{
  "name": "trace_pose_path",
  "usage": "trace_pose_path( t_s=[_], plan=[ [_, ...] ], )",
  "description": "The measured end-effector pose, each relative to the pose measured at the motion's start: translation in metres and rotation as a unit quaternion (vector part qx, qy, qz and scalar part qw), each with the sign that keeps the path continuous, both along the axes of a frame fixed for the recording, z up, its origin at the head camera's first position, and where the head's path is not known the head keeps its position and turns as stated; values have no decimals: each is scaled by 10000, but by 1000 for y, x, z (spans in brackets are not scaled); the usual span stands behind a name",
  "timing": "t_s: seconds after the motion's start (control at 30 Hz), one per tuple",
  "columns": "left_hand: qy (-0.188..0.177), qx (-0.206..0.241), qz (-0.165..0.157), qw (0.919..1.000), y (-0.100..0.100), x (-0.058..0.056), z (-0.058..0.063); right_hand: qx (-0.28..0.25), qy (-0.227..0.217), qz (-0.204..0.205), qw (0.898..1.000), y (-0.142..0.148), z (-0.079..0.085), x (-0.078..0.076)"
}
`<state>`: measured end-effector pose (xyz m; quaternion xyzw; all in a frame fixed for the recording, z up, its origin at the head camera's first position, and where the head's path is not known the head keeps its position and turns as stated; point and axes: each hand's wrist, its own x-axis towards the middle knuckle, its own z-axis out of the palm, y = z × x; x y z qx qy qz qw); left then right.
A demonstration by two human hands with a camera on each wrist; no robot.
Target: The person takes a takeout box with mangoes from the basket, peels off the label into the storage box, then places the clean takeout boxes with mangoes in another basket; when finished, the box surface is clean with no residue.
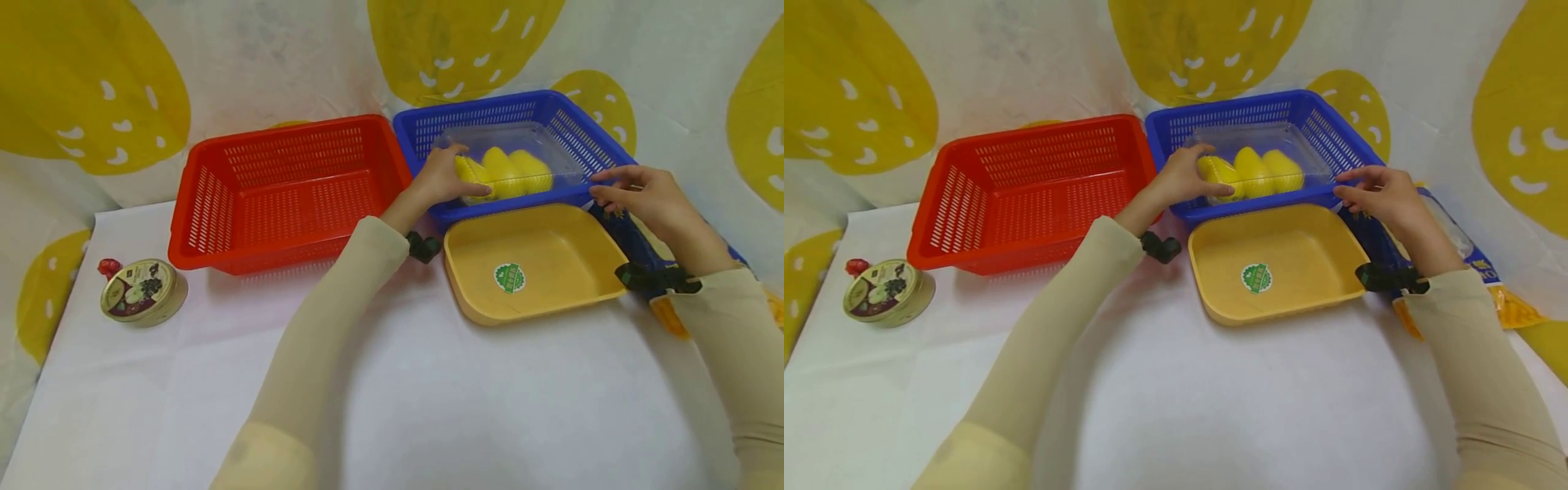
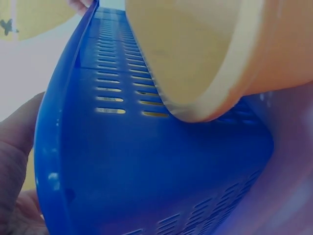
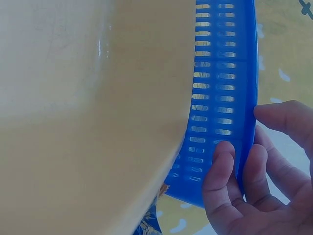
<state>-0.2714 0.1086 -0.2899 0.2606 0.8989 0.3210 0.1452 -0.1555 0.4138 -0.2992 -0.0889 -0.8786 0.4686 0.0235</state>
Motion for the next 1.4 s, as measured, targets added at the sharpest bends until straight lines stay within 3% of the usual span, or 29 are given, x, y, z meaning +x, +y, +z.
trace_pose_path(
  t_s=[0.27, 0.53, 0.67, 0.87, 1.07, 1.23, 1.4],
  plan=[
    [437, -441, -381, 9973, 3, 1, -2, -56, -62, -17, 10000, 0, 1, 1],
    [1031, -960, -462, 9890, 9, 4, -10, -8, 73, 43, 10000, 3, -3, -2],
    [1178, -1004, -415, 9871, 10, 5, -12, -55, 190, 128, 9997, 4, -3, -3],
    [1050, -560, -362, 9922, 3, 11, -14, 10, 292, 328, 9990, -1, -3, -6],
    [1220, 202, -356, 9917, -11, 25, -16, -165, 345, 481, 9981, -10, 3, -8],
    [1514, 899, -329, 9838, -15, 36, -10, -267, 288, 385, 9985, -13, 17, 0],
    [1873, 1339, -421, 9722, -24, 49, 1, -13, 235, 362, 9991, -27, 27, 9]
  ],
)
